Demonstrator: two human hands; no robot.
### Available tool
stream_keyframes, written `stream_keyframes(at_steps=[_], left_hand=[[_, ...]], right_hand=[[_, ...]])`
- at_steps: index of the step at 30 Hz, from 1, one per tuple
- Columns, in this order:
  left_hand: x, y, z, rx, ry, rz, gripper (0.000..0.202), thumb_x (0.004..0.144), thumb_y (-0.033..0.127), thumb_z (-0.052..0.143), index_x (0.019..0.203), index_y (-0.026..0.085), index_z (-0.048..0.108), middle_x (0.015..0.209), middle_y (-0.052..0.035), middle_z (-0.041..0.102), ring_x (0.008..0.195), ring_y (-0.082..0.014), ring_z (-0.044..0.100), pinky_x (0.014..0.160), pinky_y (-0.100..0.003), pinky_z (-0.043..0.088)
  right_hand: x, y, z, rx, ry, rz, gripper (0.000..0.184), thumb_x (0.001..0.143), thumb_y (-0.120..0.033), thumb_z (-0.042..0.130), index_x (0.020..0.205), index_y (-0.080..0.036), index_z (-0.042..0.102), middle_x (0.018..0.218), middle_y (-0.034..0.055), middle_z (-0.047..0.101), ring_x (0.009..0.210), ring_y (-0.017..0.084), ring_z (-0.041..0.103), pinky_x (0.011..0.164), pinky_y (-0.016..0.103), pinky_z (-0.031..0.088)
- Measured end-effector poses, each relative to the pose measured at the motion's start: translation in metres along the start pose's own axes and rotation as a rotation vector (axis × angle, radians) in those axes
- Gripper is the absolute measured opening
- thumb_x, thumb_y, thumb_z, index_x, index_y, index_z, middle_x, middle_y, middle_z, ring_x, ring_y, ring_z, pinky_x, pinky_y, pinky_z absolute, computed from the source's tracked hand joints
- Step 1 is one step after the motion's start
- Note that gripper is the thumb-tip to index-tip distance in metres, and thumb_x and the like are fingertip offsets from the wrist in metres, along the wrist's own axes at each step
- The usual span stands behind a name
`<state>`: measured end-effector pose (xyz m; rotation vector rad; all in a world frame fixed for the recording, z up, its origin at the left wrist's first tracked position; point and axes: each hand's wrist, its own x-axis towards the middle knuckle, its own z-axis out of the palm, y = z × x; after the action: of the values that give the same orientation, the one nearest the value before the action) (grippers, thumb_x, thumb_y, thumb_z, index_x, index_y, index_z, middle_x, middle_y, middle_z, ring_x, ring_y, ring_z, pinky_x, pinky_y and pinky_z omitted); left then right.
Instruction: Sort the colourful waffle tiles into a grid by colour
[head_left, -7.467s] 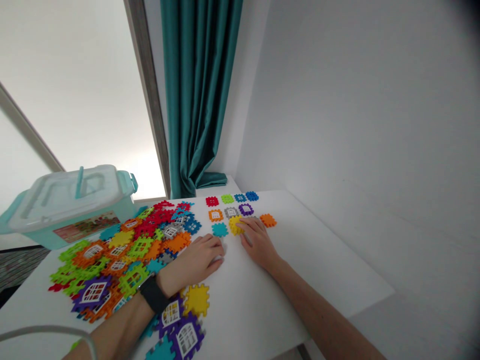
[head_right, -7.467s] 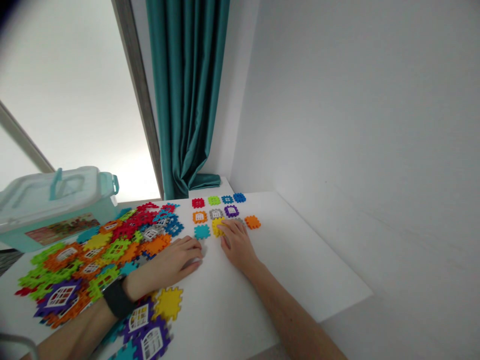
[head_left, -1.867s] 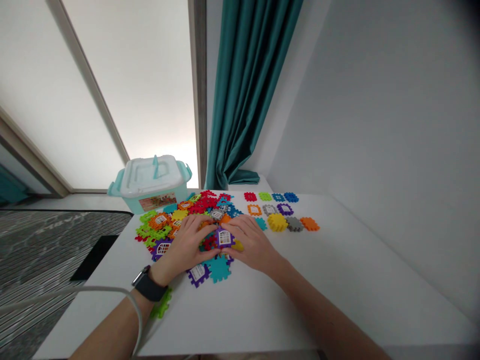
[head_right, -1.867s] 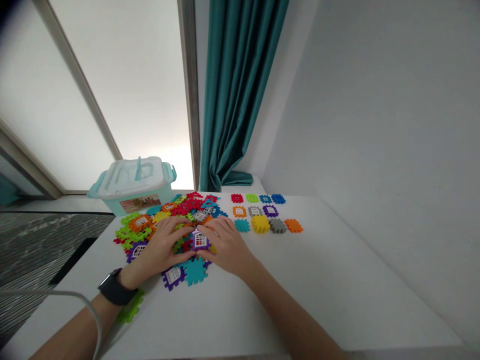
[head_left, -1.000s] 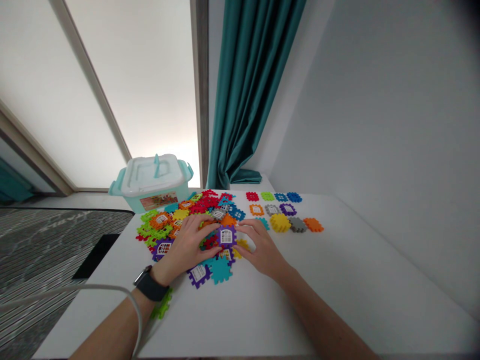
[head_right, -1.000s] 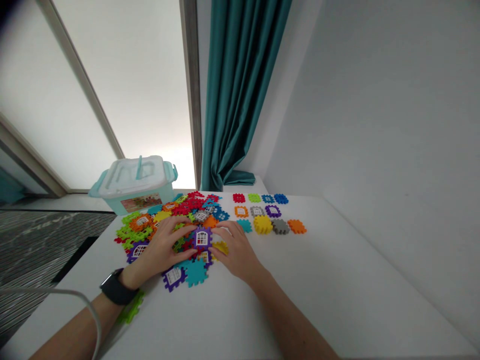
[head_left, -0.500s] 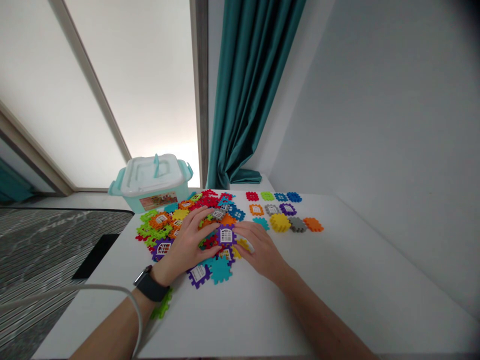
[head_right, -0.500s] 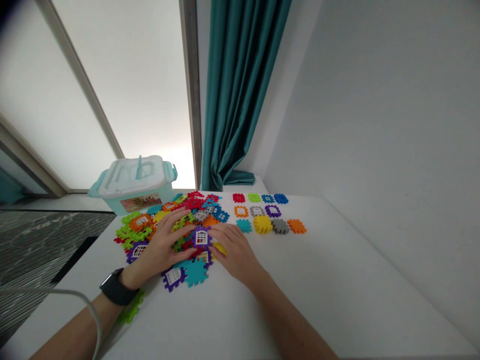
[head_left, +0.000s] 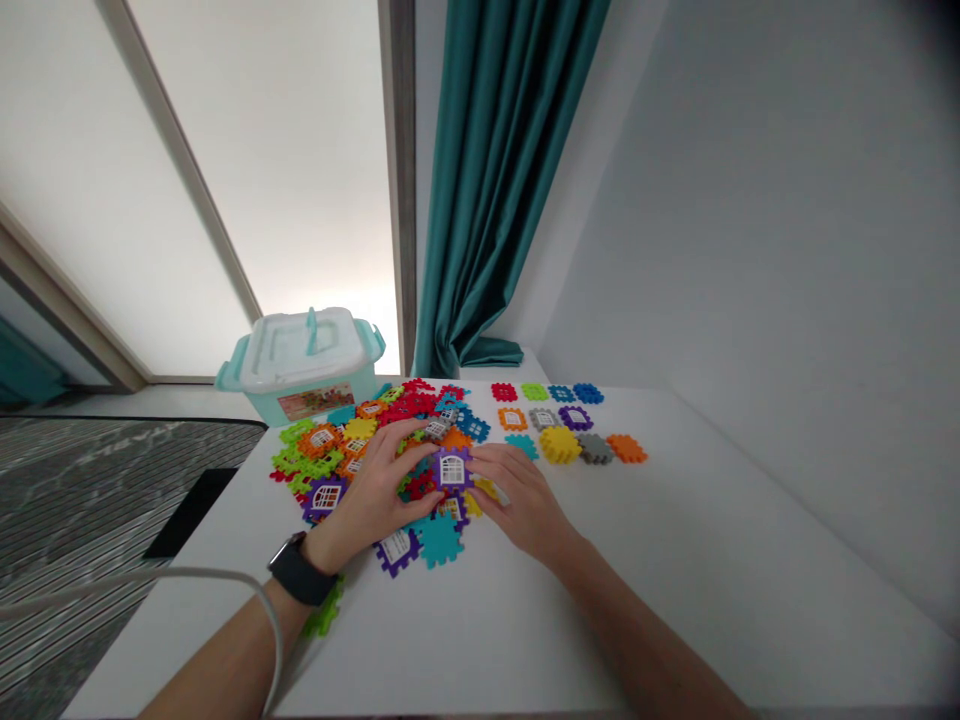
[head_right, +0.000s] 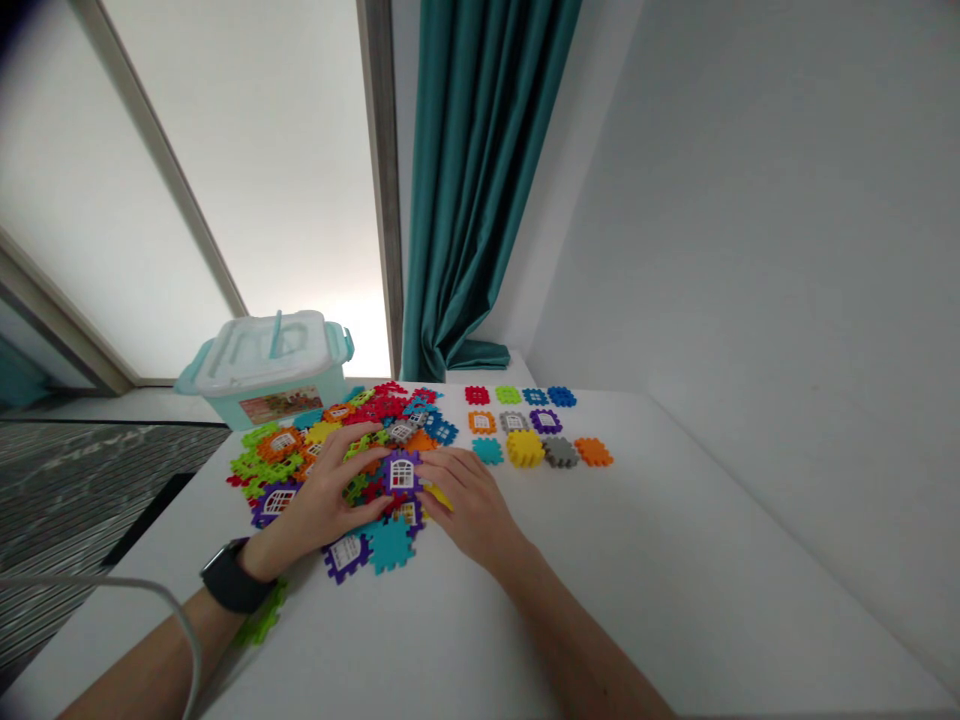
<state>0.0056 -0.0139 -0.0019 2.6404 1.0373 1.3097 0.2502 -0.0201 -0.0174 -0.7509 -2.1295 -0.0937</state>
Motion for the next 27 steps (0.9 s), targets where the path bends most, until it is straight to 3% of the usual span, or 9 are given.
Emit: stream_keyframes(at_steps=[6, 9, 13, 17, 22, 27], left_hand=[[0.0, 0.002, 0.0, -0.051, -0.019, -0.076, 0.038, 0.084, 0.025, 0.075, 0.119, 0.022, 0.062, 0.137, -0.0136, 0.053, 0.128, -0.0313, 0.052, 0.108, -0.052, 0.046], [0.0, 0.0, 0.0, -0.083, -0.088, -0.105, 0.034, 0.086, 0.029, 0.074, 0.118, 0.022, 0.064, 0.135, -0.0129, 0.055, 0.127, -0.0309, 0.053, 0.107, -0.051, 0.046], [-0.002, -0.004, 0.003, -0.088, -0.203, -0.118, 0.017, 0.094, 0.031, 0.065, 0.109, 0.024, 0.069, 0.132, -0.011, 0.057, 0.125, -0.0295, 0.054, 0.106, -0.051, 0.046], [-0.002, -0.004, 0.004, -0.085, -0.178, -0.127, 0.012, 0.096, 0.027, 0.061, 0.105, 0.023, 0.068, 0.129, -0.0108, 0.058, 0.123, -0.028, 0.056, 0.105, -0.049, 0.047], [-0.003, -0.002, 0.003, -0.047, -0.152, -0.038, 0.056, 0.083, 0.029, 0.078, 0.134, 0.024, 0.056, 0.14, -0.0143, 0.051, 0.131, -0.0326, 0.05, 0.109, -0.052, 0.045], [-0.005, -0.003, 0.004, -0.003, -0.16, 0.014, 0.055, 0.08, 0.033, 0.083, 0.129, 0.024, 0.059, 0.139, -0.0139, 0.051, 0.13, -0.0339, 0.05, 0.109, -0.054, 0.045]], right_hand=[[0.005, -0.004, -0.004, -0.092, 0.054, -0.098, 0.018, 0.096, -0.012, 0.062, 0.107, -0.025, 0.065, 0.117, 0.0085, 0.071, 0.113, 0.024, 0.064, 0.099, 0.045, 0.053], [0.006, -0.006, -0.005, -0.06, 0.066, -0.11, 0.02, 0.095, -0.01, 0.061, 0.107, -0.026, 0.065, 0.114, 0.0073, 0.071, 0.112, 0.023, 0.064, 0.101, 0.045, 0.051], [0.005, -0.008, 0.001, 0.097, 0.087, 0.111, 0.011, 0.096, -0.017, 0.06, 0.102, -0.025, 0.064, 0.109, 0.0075, 0.069, 0.107, 0.023, 0.064, 0.095, 0.043, 0.052], [0.004, -0.007, 0.011, 0.285, 0.06, 0.383, 0.005, 0.094, -0.022, 0.059, 0.09, -0.024, 0.061, 0.101, 0.0064, 0.066, 0.099, 0.023, 0.063, 0.089, 0.041, 0.051], [0.001, -0.003, 0.019, 0.436, 0.013, 0.571, 0.012, 0.092, -0.028, 0.059, 0.081, -0.023, 0.06, 0.096, 0.0045, 0.064, 0.098, 0.023, 0.061, 0.093, 0.041, 0.048], [0.0, -0.002, 0.019, 0.478, -0.014, 0.613, 0.014, 0.092, -0.03, 0.057, 0.08, -0.023, 0.061, 0.094, 0.0034, 0.063, 0.096, 0.022, 0.062, 0.091, 0.039, 0.049]])
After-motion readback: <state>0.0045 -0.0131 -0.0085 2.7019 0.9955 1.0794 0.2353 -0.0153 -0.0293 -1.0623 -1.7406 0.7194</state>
